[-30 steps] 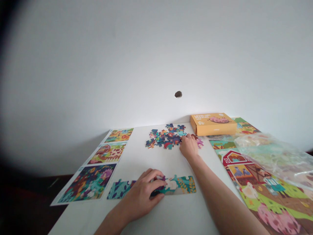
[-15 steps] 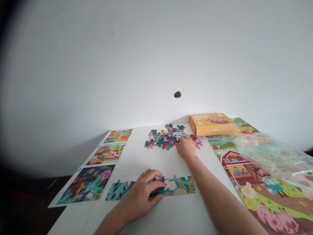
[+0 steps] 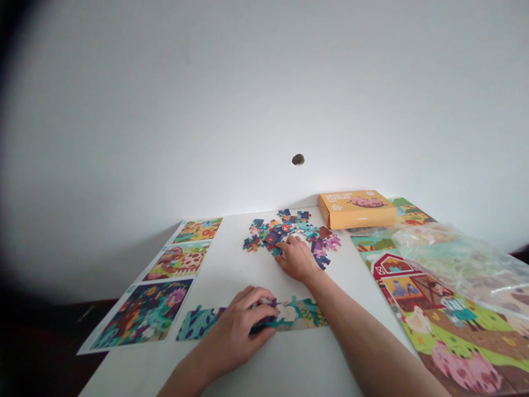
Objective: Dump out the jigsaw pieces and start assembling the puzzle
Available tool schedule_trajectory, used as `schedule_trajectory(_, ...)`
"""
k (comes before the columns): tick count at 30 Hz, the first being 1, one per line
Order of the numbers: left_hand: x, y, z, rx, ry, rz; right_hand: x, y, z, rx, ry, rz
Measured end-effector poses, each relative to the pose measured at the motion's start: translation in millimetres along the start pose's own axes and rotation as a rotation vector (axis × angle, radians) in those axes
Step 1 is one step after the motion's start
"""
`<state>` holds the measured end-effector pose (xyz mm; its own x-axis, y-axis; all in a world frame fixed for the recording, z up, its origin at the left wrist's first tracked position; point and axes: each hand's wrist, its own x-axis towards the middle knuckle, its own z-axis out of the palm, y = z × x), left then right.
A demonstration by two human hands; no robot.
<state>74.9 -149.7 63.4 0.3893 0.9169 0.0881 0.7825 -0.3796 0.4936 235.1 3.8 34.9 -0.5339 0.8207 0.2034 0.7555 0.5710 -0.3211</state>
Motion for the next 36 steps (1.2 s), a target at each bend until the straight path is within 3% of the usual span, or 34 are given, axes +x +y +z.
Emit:
schedule_trajectory(7, 3, -3, -2, 0.031, 0.014, -0.034, -4, -12, -6, -0.018, -0.054, -0.087)
schedule_trajectory(12, 2, -2, -2, 0.037, 0.003, -0.041, -10, -26, -4, -0.149, 0.150, 0.277)
schedule_trajectory(15, 2, -1, -1, 0.037, 0.011, -0.053, -16, -27, 8, -0.193, 0.136, 0.363)
schedule_trajectory(20, 3, -2, 1, 0.035, 0.011, -0.060, -12, -20, 25, -0.098, -0.013, 0.210)
schedule_trajectory(22, 3, -2, 0, 0.033, 0.012, -0.057, -6, -14, 25, -0.070, 0.021, 0.187)
schedule_trajectory(27, 2, 0, -3, 0.025, 0.005, -0.062, 7, 8, 15, -0.116, 0.126, 0.343)
schedule_trajectory(36, 2, -1, -1, 0.016, 0.010, -0.058, 5, 14, 5, -0.136, 0.137, 0.281)
